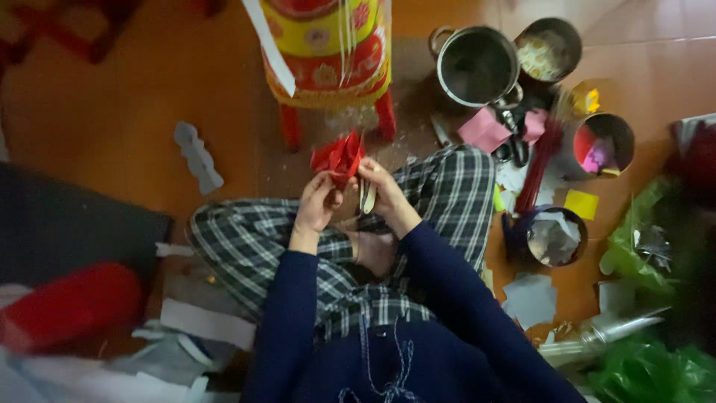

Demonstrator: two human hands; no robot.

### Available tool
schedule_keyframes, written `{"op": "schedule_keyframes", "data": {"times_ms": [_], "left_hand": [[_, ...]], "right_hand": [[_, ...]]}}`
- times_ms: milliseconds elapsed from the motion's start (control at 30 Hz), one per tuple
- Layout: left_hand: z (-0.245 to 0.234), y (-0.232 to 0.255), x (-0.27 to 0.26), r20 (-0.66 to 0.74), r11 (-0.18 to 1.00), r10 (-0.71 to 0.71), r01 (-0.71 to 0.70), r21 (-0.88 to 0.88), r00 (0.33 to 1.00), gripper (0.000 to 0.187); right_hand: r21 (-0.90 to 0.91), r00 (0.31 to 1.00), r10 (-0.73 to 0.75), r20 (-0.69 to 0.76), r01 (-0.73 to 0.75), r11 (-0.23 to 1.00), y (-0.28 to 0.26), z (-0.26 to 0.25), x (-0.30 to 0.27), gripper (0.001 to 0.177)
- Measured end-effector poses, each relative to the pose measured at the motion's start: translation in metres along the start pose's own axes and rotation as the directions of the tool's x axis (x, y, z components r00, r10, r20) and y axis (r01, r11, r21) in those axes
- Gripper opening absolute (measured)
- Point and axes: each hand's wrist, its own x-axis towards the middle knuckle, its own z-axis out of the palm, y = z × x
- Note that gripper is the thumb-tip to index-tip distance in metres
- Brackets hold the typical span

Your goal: Decorating traditional paper horses with red paper and gold stickers

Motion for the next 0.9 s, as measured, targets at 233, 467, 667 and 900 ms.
{"op": "schedule_keyframes", "data": {"times_ms": [233,467,667,900], "left_hand": [[-0.029,-0.028,0.018,0.129,0.995,0.094,-0.096,0.009,0.987,0.011],[-0.018,-0.004,0.013,0.082,0.978,0.165,-0.174,0.117,0.983,0.017],[-0.017,0.001,0.016,0.11,0.932,0.187,-0.212,0.293,0.976,0.034],[-0.025,0.012,0.015,0.237,0.801,0.087,-0.21,0.561,0.967,0.05]], "right_hand": [[-0.136,0.997,-0.068,0.043,0.073,0.988,0.001,0.006,-0.009,0.015],[-0.34,0.986,-0.143,0.082,0.163,0.926,0.006,0.003,-0.002,0.016],[-0.543,0.963,-0.229,0.142,0.269,0.796,0.006,0.004,-0.003,0.014],[-0.791,0.923,-0.159,0.351,0.383,0.477,-0.015,0.023,-0.015,0.01]]}}
